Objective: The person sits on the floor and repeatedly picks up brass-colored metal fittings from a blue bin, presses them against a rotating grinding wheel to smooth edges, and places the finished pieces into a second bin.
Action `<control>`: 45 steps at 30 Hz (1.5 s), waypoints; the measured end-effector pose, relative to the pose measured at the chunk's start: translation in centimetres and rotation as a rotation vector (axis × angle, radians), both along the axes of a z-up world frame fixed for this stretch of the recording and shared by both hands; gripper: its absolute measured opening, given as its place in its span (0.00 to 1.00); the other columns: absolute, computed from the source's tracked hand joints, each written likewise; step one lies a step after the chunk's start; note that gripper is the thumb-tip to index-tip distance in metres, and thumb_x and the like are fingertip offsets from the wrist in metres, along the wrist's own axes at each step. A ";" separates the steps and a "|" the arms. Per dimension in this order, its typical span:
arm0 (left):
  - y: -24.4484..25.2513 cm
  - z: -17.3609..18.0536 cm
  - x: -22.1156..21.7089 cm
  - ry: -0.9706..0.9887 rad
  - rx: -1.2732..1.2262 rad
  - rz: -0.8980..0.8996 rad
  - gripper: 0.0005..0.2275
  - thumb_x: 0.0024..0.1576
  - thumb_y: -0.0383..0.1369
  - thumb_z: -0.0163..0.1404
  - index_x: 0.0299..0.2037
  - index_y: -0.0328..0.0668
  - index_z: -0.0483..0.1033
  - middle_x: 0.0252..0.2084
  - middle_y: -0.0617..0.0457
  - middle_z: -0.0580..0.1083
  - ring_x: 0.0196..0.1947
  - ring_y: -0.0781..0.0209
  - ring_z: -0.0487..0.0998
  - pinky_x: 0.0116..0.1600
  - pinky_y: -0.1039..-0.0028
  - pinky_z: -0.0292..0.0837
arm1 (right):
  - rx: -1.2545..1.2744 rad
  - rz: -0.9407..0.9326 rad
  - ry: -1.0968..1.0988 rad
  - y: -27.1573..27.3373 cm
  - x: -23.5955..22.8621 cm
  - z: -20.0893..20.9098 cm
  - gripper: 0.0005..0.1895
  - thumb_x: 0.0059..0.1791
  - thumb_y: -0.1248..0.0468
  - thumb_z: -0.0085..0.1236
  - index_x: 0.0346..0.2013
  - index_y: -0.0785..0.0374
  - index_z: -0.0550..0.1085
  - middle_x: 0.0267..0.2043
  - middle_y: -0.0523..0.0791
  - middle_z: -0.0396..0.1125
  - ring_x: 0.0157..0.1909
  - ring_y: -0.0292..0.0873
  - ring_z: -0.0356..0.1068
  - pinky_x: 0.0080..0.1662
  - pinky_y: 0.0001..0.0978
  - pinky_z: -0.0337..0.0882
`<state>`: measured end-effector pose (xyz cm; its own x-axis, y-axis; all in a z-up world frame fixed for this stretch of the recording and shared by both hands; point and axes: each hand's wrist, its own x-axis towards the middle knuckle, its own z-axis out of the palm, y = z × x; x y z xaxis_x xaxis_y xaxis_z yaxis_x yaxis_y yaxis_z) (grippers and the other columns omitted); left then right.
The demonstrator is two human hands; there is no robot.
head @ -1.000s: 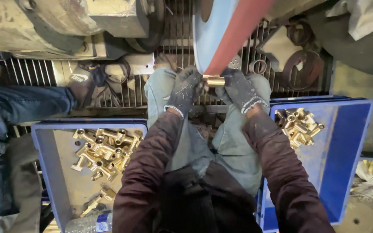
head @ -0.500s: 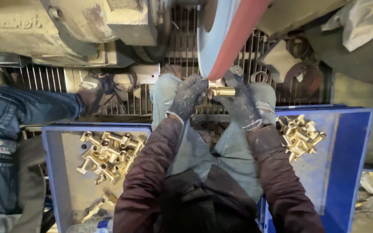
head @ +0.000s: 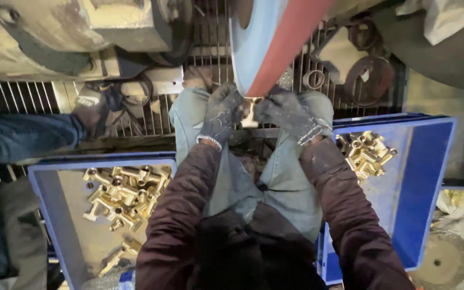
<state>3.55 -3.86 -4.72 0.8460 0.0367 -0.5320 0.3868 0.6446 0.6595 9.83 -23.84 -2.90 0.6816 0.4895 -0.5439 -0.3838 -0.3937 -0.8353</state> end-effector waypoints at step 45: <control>2.8 4.9 -2.2 -0.080 -0.055 -0.276 0.13 0.59 0.33 0.57 0.51 0.36 0.77 0.41 0.57 0.78 0.39 0.69 0.80 0.40 0.82 0.74 | 0.048 -0.282 -0.198 -0.6 -4.4 9.8 0.19 0.50 0.67 0.58 0.57 0.64 0.73 0.55 0.48 0.69 0.54 0.49 0.72 0.53 0.47 0.75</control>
<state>1.38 -1.09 0.23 0.8591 -0.2278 -0.4582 0.5009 0.5574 0.6621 5.42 -24.41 6.95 0.8838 0.2889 -0.3680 -0.3001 -0.2533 -0.9197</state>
